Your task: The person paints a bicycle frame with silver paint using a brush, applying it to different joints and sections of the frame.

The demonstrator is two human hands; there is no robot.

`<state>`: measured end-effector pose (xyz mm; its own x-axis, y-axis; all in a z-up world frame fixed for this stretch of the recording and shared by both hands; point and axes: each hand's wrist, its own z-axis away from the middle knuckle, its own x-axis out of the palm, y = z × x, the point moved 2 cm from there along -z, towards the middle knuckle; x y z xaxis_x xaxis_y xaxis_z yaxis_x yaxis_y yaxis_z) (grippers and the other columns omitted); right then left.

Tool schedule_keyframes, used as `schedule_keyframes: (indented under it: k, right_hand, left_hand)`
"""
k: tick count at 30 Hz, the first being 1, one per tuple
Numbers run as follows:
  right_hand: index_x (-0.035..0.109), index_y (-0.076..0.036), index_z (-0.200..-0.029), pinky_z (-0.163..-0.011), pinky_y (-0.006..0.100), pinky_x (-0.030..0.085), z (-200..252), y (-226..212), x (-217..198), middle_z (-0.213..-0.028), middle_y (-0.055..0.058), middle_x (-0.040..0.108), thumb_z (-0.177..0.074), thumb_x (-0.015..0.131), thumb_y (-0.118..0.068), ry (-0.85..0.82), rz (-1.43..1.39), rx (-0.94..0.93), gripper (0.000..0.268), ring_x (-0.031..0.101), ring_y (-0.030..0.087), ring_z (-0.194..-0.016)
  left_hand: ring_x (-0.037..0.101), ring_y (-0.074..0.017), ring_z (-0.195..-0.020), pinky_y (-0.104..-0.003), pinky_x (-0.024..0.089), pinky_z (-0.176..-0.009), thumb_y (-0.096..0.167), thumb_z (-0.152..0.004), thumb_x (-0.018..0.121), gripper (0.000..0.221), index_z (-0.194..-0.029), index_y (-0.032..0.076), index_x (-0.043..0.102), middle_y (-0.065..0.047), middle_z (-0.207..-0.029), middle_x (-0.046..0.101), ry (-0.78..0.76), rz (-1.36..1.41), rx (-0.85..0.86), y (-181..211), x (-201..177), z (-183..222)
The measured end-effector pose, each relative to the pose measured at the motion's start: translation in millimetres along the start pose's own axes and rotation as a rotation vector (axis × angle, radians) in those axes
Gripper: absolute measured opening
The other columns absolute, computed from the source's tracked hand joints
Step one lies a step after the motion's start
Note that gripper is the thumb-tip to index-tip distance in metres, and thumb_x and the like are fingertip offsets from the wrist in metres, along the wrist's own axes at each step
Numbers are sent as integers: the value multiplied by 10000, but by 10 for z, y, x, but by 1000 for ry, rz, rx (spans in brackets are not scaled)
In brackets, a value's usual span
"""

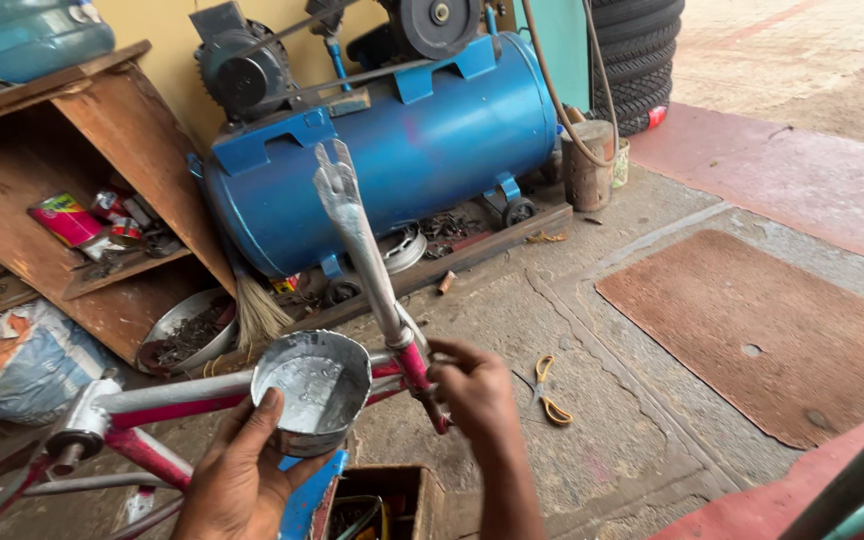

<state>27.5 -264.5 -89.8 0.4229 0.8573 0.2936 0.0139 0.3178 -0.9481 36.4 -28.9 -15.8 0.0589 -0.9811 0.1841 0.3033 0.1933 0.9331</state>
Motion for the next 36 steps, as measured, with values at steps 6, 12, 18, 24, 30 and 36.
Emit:
schedule_keyframes:
  k: [6, 12, 18, 24, 30, 36]
  right_hand:
    - [744, -118, -1261, -513, 253, 538, 306, -489, 1, -947, 145, 788, -923, 602, -33, 116, 117, -14, 377, 658, 132, -633]
    - [715, -114, -1290, -433, 274, 461, 648, -756, 401, -858, 109, 761, -947, 592, -62, 161, 99, -150, 368, 575, 94, -528]
    - [661, -110, -1326, -439, 278, 512, 730, -637, 565, -817, 85, 725, -940, 597, -70, 284, 53, -86, 394, 613, 135, -543]
    - [611, -21, -1333, -518, 266, 581, 682, -368, 774, -918, 91, 707, -931, 596, -41, 213, -260, -244, 403, 666, 131, -665]
    - [566, -43, -1389, -535, 283, 512, 299, 287, 399, -927, 142, 681, -949, 585, -30, 308, -329, 9, 441, 612, 142, -666]
    - [561, -29, -1379, -576, 282, 570, 146, 471, 613, -990, 95, 675, -932, 597, -11, 249, -345, 32, 449, 635, 118, -736]
  left_hand:
    - [682, -281, -1118, -562, 596, -890, 380, -887, 663, 519, -1339, 149, 555, -91, -1217, 681, -6, 29, 12, 36, -14, 24]
    - [677, -285, -1109, -531, 584, -880, 385, -905, 654, 512, -1351, 156, 550, -88, -1234, 662, -23, 24, 41, 103, -54, 111]
    - [681, -279, -1102, -525, 604, -863, 379, -911, 646, 527, -1367, 145, 521, -120, -1224, 662, -10, 39, 38, 178, -127, 176]
    - [685, -281, -1084, -513, 591, -866, 346, -874, 635, 557, -1380, 132, 540, -115, -1200, 678, -84, 64, 100, 211, -218, 176]
    - [678, -252, -1132, -528, 607, -912, 372, -911, 641, 539, -1366, 106, 527, -106, -1258, 650, -71, 79, 81, 237, -302, 222]
    - [682, -298, -1140, -560, 602, -930, 343, -906, 636, 542, -1373, 99, 509, -126, -1260, 648, -43, 93, 74, 264, -393, 201]
